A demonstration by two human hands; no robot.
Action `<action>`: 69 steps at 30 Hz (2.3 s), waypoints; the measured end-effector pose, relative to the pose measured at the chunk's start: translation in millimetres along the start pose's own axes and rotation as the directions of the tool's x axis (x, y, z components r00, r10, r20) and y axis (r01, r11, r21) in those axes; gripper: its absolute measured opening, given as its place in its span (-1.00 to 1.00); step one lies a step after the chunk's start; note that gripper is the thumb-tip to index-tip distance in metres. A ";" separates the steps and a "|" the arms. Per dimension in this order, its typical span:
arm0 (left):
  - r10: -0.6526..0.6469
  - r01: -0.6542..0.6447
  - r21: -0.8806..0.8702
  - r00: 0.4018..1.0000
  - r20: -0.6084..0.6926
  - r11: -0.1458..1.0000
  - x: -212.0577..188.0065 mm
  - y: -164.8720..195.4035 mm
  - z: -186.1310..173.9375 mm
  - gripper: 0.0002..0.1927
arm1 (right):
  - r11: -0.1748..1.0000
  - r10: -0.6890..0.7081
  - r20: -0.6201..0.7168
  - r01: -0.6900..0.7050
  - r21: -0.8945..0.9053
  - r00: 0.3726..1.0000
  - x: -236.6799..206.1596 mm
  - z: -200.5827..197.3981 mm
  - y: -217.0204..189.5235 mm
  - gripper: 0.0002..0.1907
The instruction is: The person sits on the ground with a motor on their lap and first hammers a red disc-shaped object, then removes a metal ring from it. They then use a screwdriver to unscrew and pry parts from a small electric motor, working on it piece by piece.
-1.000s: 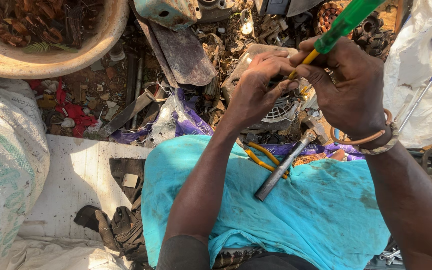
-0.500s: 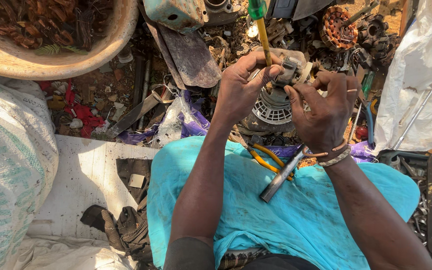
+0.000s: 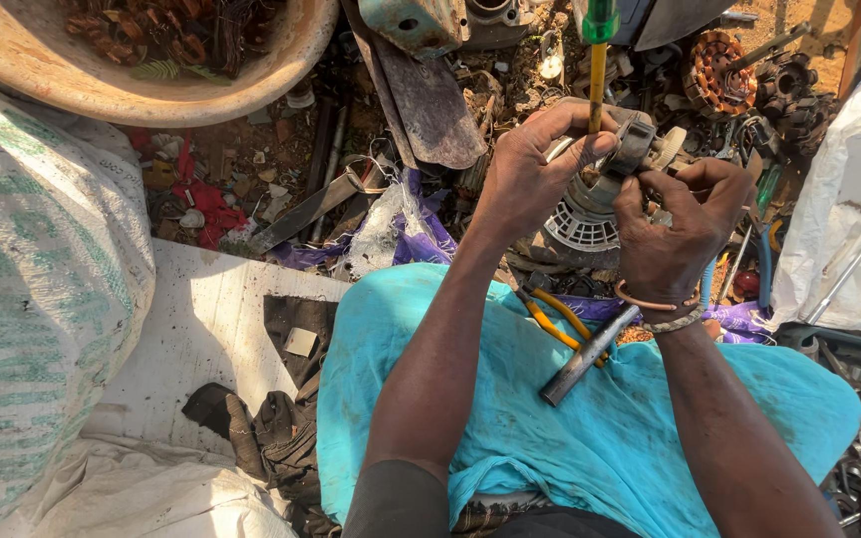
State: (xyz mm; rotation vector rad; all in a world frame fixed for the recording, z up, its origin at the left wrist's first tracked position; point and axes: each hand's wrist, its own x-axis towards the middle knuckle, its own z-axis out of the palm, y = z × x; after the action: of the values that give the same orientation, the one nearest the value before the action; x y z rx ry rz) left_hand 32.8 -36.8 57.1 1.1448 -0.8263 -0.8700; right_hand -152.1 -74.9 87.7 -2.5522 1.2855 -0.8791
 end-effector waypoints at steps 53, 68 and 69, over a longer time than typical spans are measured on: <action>0.150 -0.148 0.128 0.989 -0.006 0.981 -0.6 0.4 -2.3 -0.79 | 0.993 0.050 -0.003 -0.050 0.104 0.999 -7.7 6.0 1.3 -0.83; 0.265 -0.306 0.185 0.939 0.218 0.934 -4.0 25.4 25.7 -0.72 | 0.878 -0.165 0.159 0.072 0.474 0.973 74.3 -81.9 -66.3 -0.76; 0.269 -0.307 0.172 0.940 0.209 0.936 -3.7 24.1 26.5 -0.74 | 0.857 -0.176 0.161 0.071 0.511 0.971 77.0 -79.7 -62.7 -0.76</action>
State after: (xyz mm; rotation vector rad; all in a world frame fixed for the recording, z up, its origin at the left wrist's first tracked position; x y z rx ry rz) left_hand 11.2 -39.8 85.8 1.0931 -1.2251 -0.6605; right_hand -118.7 -85.8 210.1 -2.2448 0.7156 -0.8169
